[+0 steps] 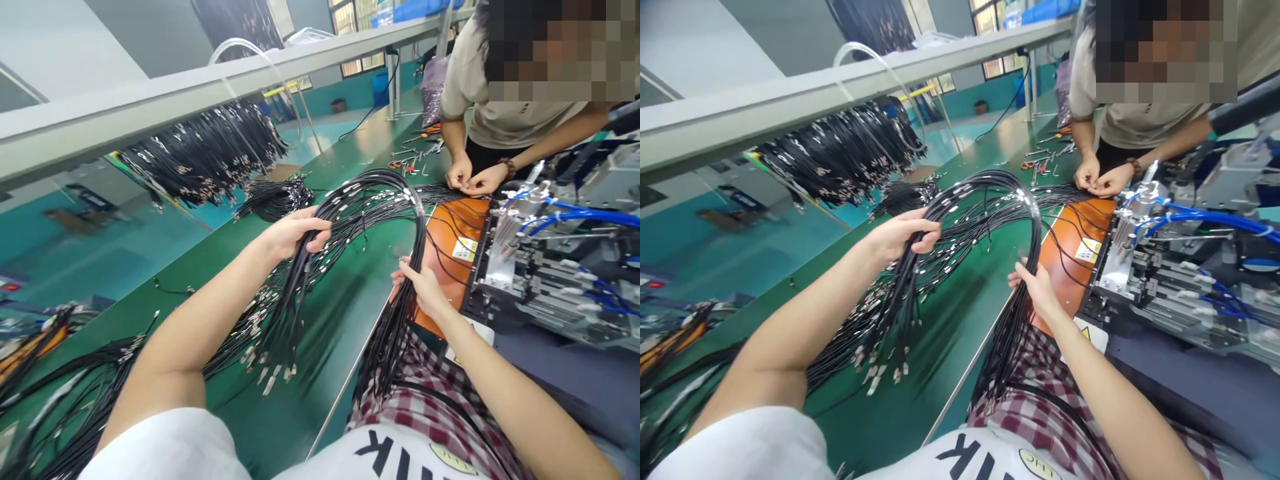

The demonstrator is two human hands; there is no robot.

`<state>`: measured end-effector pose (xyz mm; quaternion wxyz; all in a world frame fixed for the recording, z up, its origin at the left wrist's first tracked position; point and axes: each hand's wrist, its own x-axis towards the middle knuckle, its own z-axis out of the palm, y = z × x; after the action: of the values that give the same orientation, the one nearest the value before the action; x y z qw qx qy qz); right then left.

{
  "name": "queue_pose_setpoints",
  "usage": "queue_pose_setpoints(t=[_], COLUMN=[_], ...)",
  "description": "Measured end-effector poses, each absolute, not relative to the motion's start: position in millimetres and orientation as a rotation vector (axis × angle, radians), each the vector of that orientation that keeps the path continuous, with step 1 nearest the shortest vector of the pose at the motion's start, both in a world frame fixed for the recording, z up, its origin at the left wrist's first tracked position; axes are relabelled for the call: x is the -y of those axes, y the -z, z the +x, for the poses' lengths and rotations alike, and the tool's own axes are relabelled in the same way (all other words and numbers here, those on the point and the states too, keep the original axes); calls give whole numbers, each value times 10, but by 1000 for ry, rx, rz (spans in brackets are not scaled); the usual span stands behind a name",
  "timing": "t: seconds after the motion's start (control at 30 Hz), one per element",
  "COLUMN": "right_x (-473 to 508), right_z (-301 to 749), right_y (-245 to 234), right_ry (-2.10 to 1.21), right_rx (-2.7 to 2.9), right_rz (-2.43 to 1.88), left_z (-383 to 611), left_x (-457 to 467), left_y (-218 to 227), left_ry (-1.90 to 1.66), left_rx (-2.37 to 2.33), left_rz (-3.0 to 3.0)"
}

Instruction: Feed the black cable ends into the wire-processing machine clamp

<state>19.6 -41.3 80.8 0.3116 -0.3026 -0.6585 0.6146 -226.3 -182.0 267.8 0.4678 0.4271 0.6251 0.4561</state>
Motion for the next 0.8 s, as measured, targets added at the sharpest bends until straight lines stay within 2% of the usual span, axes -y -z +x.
queue_pose_setpoints(t=[0.13,0.27,0.37,0.43,0.53,0.67,0.8], right_x=[476,516,618,708,860,1057,1098], right_z=[366,784,1024,1127,1256,1482,1716], right_y=[-1319,-1719,-1730,-1670,-1633,-1801,-2031], right_ry=[-1899,-2074,-1858,-1652,-1456,-1304,-1301], right_rx=[1537,1684,1895,2050,2283,2389,2360], right_rz=[-542,-534,-681,-747,-874,-943,-910], left_z=[-2652,-2937,-2707,-2383,-1918,-1596,-1397], left_x=[2357,2623,2501,2282,1841,1335,1193], left_y=[-2840,-2594,-2355,-2317,-2453,-2669,-2746], left_ry=[-904,-451,-301,-460,-624,-437,-270], left_rx=[-1867,-2132,-2388,-2481,-2092,-1387,-1262], left_rz=[1130,1234,1383,1692,2138,2278,2127])
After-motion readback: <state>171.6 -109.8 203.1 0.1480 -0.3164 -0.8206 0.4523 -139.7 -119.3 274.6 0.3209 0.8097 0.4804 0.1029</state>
